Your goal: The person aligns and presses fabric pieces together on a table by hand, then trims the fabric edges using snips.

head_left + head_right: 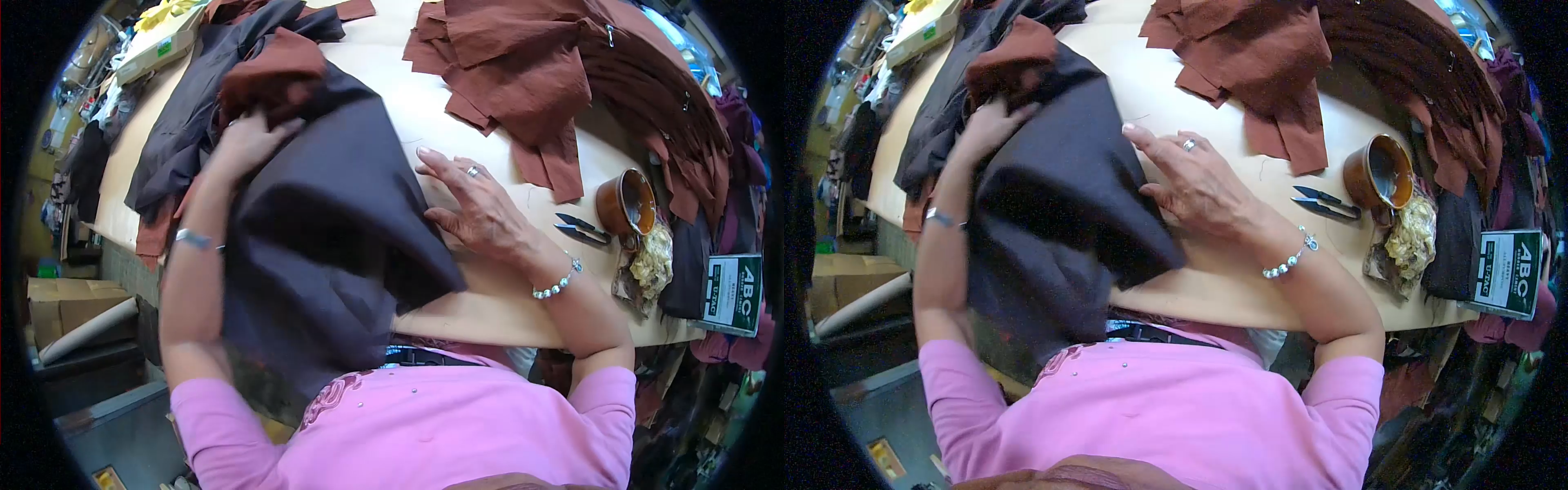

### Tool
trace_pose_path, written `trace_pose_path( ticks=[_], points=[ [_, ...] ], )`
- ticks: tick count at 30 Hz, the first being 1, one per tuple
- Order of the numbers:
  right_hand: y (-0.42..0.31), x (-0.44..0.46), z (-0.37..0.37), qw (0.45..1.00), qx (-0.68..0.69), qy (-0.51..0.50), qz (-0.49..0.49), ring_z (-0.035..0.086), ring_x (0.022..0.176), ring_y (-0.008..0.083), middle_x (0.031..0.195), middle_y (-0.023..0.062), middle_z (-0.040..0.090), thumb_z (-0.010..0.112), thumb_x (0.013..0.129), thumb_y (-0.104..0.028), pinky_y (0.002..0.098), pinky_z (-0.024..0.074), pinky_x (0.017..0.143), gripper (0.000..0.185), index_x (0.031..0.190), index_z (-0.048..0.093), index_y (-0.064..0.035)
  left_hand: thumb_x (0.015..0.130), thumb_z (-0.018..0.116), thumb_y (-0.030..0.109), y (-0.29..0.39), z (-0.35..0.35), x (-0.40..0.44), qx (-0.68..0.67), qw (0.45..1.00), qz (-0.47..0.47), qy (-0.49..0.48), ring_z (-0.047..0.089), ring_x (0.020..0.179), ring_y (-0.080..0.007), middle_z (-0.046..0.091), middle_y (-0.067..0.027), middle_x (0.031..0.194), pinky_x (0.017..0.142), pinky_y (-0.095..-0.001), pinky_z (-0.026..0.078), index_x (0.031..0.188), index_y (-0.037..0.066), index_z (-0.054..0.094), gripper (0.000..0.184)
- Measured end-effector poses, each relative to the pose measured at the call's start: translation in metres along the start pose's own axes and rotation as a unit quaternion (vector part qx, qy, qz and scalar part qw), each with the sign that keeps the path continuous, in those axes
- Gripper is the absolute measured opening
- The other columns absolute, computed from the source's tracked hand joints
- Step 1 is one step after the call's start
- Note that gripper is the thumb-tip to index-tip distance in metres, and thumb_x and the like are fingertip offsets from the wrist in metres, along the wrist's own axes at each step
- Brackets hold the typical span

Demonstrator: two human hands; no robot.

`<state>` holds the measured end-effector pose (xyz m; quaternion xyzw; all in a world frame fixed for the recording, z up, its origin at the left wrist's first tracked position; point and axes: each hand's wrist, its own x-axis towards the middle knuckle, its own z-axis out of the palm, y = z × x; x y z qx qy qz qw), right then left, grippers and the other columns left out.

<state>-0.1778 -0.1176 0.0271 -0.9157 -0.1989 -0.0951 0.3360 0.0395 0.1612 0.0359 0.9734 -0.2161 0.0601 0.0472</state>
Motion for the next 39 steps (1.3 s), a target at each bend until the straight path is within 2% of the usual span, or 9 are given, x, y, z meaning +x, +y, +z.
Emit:
trace_pose_path(
  ticks=[5, 9, 12, 18, 24, 27, 32, 35, 39],
  points=[
    [0.015, -0.005, -0.019, 0.980, -0.041, 0.191, -0.047, 0.050, 0.112, 0.0309, 0.120, 0.0143, 0.053, 0.064, 0.079, -0.005, 0.0384, 0.0391, 0.096, 0.065, 0.135, 0.032, -0.0044, 0.076, 0.051, 0.010, 0.030, 0.052, -0.001, 0.023, 0.900, 0.335, 0.277, 0.051, 0.102, -0.0372, 0.054, -0.0180, 0.112, 0.090, -0.0450, 0.040, 0.115, 0.010, 0.055, 0.039],
    [0.022, -0.005, -0.036, 0.952, 0.095, 0.291, -0.017, 0.048, 0.116, 0.0208, 0.124, 0.0091, 0.053, 0.058, 0.087, -0.007, 0.0371, 0.0410, 0.096, 0.056, 0.136, 0.032, -0.0087, 0.087, 0.049, 0.011, 0.078, 0.017, -0.048, -0.154, 0.890, 0.429, -0.008, 0.048, 0.116, -0.0205, 0.051, -0.0092, 0.123, 0.102, -0.0321, 0.034, 0.124, 0.005, 0.045, 0.038],
    [0.016, 0.001, -0.046, 0.955, 0.127, 0.266, -0.013, 0.052, 0.112, 0.0211, 0.119, 0.0097, 0.056, 0.056, 0.087, -0.007, 0.0350, 0.0443, 0.093, 0.055, 0.136, 0.031, -0.0102, 0.087, 0.053, 0.013, 0.115, -0.003, -0.078, -0.539, 0.769, 0.184, -0.289, 0.049, 0.114, -0.0194, 0.051, -0.0101, 0.123, 0.101, -0.0312, 0.035, 0.124, 0.005, 0.044, 0.039],
    [-0.014, 0.050, -0.048, 0.978, 0.129, 0.158, -0.035, 0.063, 0.095, 0.0227, 0.104, 0.0137, 0.064, 0.055, 0.085, -0.006, 0.0333, 0.0503, 0.080, 0.048, 0.131, 0.040, -0.0109, 0.086, 0.055, 0.013, 0.127, -0.012, -0.082, -0.516, 0.784, 0.233, -0.256, 0.045, 0.119, -0.0216, 0.047, -0.0122, 0.127, 0.102, -0.0329, 0.034, 0.126, 0.003, 0.042, 0.043],
    [-0.048, 0.100, -0.024, 0.995, -0.087, 0.033, 0.023, 0.061, 0.093, 0.0291, 0.104, 0.0191, 0.061, 0.054, 0.079, 0.000, 0.0332, 0.0481, 0.083, 0.057, 0.133, 0.041, -0.0132, 0.081, 0.062, 0.015, 0.117, 0.006, -0.089, -0.463, 0.832, 0.253, -0.169, 0.041, 0.125, -0.0231, 0.042, -0.0106, 0.135, 0.108, -0.0367, 0.028, 0.135, 0.006, 0.032, 0.062],
    [-0.017, 0.109, -0.028, 0.995, -0.076, 0.034, 0.052, 0.060, 0.094, 0.0296, 0.102, 0.0198, 0.061, 0.048, 0.071, 0.008, 0.0364, 0.0484, 0.082, 0.061, 0.129, 0.046, -0.0121, 0.078, 0.063, 0.019, 0.094, 0.005, -0.096, 0.060, 0.913, 0.393, 0.091, 0.049, 0.113, -0.0253, 0.050, -0.0127, 0.123, 0.101, -0.0394, 0.034, 0.125, 0.007, 0.045, 0.052],
    [0.023, 0.053, -0.085, 0.963, -0.013, 0.239, 0.123, 0.059, 0.075, 0.0119, 0.101, 0.0049, 0.064, 0.040, 0.071, 0.011, 0.0258, 0.0481, 0.071, 0.063, 0.127, 0.050, -0.0157, 0.075, 0.065, 0.014, 0.049, 0.001, -0.104, -0.093, 0.976, 0.174, 0.089, 0.058, 0.091, -0.0315, 0.060, -0.0144, 0.101, 0.081, -0.0400, 0.045, 0.117, 0.009, 0.055, 0.044],
    [0.014, 0.007, -0.088, 0.966, -0.061, 0.222, 0.118, 0.064, 0.074, 0.0211, 0.090, 0.0149, 0.065, 0.043, 0.075, 0.011, 0.0290, 0.0496, 0.069, 0.058, 0.127, 0.048, -0.0123, 0.079, 0.060, 0.019, 0.027, -0.012, -0.078, 0.075, 0.924, 0.337, 0.165, 0.058, 0.066, -0.0220, 0.055, -0.0068, 0.079, 0.058, -0.0350, 0.047, 0.112, 0.014, 0.059, 0.033],
    [-0.006, -0.048, -0.034, 0.982, -0.005, 0.170, 0.086, 0.064, 0.073, 0.0214, 0.096, 0.0157, 0.063, 0.044, 0.075, 0.013, 0.0309, 0.0514, 0.065, 0.067, 0.137, 0.033, -0.0100, 0.078, 0.050, 0.014, 0.005, -0.062, -0.017, 0.249, 0.840, 0.418, 0.238, 0.054, 0.072, -0.0177, 0.050, -0.0038, 0.081, 0.067, -0.0323, 0.043, 0.118, 0.014, 0.056, 0.041]
  ],
)
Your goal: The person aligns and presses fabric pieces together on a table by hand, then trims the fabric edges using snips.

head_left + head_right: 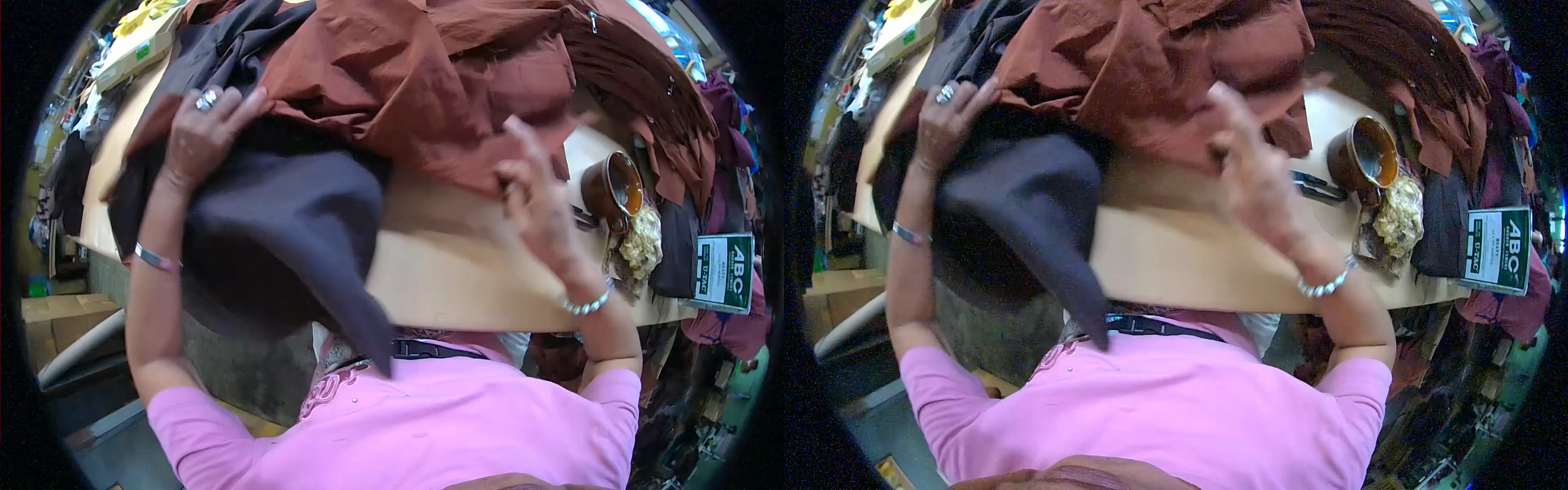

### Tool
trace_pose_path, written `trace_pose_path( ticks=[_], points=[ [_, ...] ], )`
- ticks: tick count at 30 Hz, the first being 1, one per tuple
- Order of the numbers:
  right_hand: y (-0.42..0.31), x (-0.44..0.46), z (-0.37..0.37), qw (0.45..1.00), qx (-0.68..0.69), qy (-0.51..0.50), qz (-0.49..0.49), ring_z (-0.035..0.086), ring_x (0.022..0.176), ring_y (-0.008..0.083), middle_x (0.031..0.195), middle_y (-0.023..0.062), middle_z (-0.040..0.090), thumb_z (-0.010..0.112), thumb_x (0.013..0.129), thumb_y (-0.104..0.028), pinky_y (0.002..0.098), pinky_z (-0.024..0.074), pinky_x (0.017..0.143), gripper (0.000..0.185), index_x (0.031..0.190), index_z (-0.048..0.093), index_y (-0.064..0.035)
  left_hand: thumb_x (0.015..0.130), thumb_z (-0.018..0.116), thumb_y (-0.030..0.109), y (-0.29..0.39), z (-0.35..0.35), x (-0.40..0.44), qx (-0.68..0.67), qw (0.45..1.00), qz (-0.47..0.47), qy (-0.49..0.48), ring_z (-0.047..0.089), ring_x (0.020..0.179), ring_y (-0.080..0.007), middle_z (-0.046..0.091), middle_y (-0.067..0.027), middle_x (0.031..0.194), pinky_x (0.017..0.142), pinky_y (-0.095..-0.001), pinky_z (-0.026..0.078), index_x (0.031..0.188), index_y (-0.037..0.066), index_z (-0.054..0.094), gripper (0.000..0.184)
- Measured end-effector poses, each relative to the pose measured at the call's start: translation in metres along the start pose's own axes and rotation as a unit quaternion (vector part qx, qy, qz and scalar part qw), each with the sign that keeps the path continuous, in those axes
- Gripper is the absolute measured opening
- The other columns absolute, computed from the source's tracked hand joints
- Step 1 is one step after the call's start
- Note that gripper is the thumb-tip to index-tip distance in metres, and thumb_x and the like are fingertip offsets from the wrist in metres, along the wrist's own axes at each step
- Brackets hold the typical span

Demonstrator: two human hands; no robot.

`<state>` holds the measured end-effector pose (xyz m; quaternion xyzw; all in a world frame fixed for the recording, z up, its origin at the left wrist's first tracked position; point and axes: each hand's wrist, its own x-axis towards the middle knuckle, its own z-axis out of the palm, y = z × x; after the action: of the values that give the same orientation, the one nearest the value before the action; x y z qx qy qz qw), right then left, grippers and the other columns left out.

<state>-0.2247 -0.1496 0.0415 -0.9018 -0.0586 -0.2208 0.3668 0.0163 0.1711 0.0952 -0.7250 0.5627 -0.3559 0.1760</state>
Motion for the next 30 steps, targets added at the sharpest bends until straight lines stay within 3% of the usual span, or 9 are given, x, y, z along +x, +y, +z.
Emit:
trace_pose_path(
  ticks=[3, 8, 10, 14, 20, 22, 25, 26, 30],
  points=[
    [-0.025, -0.029, 0.018, 0.995, 0.041, -0.091, 0.018, 0.060, 0.065, 0.0146, 0.088, 0.0127, 0.063, 0.046, 0.079, 0.012, 0.0264, 0.0491, 0.061, 0.067, 0.140, 0.027, -0.0070, 0.081, 0.051, 0.010, -0.027, 0.011, 0.024, 0.052, 0.998, 0.024, -0.002, 0.056, 0.097, -0.0186, 0.056, -0.0045, 0.102, 0.083, -0.0326, 0.041, 0.122, 0.016, 0.055, 0.042],
    [-0.028, -0.014, -0.008, 0.997, -0.020, -0.078, -0.022, 0.064, 0.078, 0.0246, 0.096, 0.0126, 0.064, 0.058, 0.075, 0.008, 0.0311, 0.0503, 0.075, 0.071, 0.138, 0.031, -0.0074, 0.072, 0.057, 0.000, 0.019, -0.025, 0.066, -0.381, 0.913, -0.142, 0.030, 0.044, 0.121, -0.0271, 0.048, -0.0091, 0.129, 0.103, -0.0381, 0.033, 0.125, 0.010, 0.050, 0.054],
    [-0.021, -0.004, -0.011, 0.996, -0.027, -0.087, -0.021, 0.060, 0.091, 0.0260, 0.112, 0.0114, 0.059, 0.066, 0.070, 0.003, 0.0354, 0.0467, 0.086, 0.077, 0.138, 0.031, -0.0068, 0.069, 0.054, -0.005, 0.049, -0.048, 0.083, -0.334, 0.943, 0.010, -0.001, 0.043, 0.121, -0.0288, 0.047, -0.0093, 0.129, 0.102, -0.0384, 0.034, 0.120, 0.011, 0.053, 0.054],
    [-0.004, 0.010, 0.007, 0.986, -0.136, -0.060, -0.079, 0.042, 0.118, 0.0301, 0.129, 0.0108, 0.046, 0.071, 0.065, 0.000, 0.0390, 0.0370, 0.097, 0.087, 0.139, 0.028, -0.0091, 0.070, 0.055, 0.000, 0.100, -0.036, 0.094, -0.327, 0.944, 0.037, 0.018, 0.050, 0.107, -0.0278, 0.050, -0.0103, 0.121, 0.091, -0.0372, 0.041, 0.113, 0.010, 0.053, 0.043],
    [0.013, 0.047, 0.008, 0.991, -0.123, -0.050, 0.015, 0.058, 0.086, 0.0309, 0.093, 0.0150, 0.059, 0.061, 0.073, 0.000, 0.0404, 0.0461, 0.072, 0.071, 0.136, 0.032, -0.0130, 0.071, 0.058, 0.006, 0.132, -0.038, 0.082, -0.386, 0.921, -0.020, -0.053, 0.052, 0.084, -0.0264, 0.045, -0.0113, 0.090, 0.072, -0.0384, 0.045, 0.093, 0.005, 0.049, 0.024],
    [0.020, 0.060, 0.005, 0.995, -0.099, 0.011, -0.025, 0.062, 0.069, 0.0306, 0.077, 0.0178, 0.060, 0.053, 0.080, 0.001, 0.0390, 0.0493, 0.058, 0.056, 0.131, 0.038, -0.0151, 0.072, 0.059, 0.007, 0.140, -0.046, 0.063, -0.328, 0.933, -0.073, -0.125, 0.053, 0.094, -0.0280, 0.048, -0.0133, 0.105, 0.076, -0.0363, 0.046, 0.103, 0.004, 0.049, 0.033],
    [0.005, 0.078, -0.013, 0.996, -0.040, 0.079, 0.018, 0.055, 0.068, 0.0105, 0.074, 0.0045, 0.058, 0.051, 0.082, 0.006, 0.0287, 0.0470, 0.076, 0.057, 0.133, 0.039, -0.0165, 0.074, 0.056, 0.004, 0.128, -0.034, 0.032, -0.333, 0.911, -0.186, -0.154, 0.053, 0.103, -0.0311, 0.047, -0.0152, 0.117, 0.082, -0.0359, 0.047, 0.115, 0.003, 0.047, 0.043],
    [0.012, 0.083, -0.025, 0.987, -0.114, 0.079, -0.078, 0.048, 0.069, 0.0046, 0.075, 0.0005, 0.054, 0.050, 0.084, 0.006, 0.0223, 0.0439, 0.073, 0.053, 0.132, 0.040, -0.0144, 0.074, 0.053, 0.000, 0.118, -0.032, 0.023, -0.339, 0.903, -0.207, -0.165, 0.055, 0.098, -0.0321, 0.049, -0.0148, 0.114, 0.081, -0.0372, 0.048, 0.118, 0.004, 0.046, 0.044],
    [0.021, 0.084, -0.022, 0.984, 0.141, 0.052, 0.099, 0.043, 0.073, 0.0025, 0.080, -0.0028, 0.050, 0.048, 0.084, 0.007, 0.0141, 0.0350, 0.067, 0.048, 0.128, 0.042, -0.0112, 0.077, 0.049, 0.000, 0.054, -0.016, -0.019, -0.231, 0.949, -0.135, -0.167, 0.057, 0.090, -0.0283, 0.054, -0.0109, 0.104, 0.076, -0.0367, 0.048, 0.105, 0.006, 0.057, 0.031]
  ],
)
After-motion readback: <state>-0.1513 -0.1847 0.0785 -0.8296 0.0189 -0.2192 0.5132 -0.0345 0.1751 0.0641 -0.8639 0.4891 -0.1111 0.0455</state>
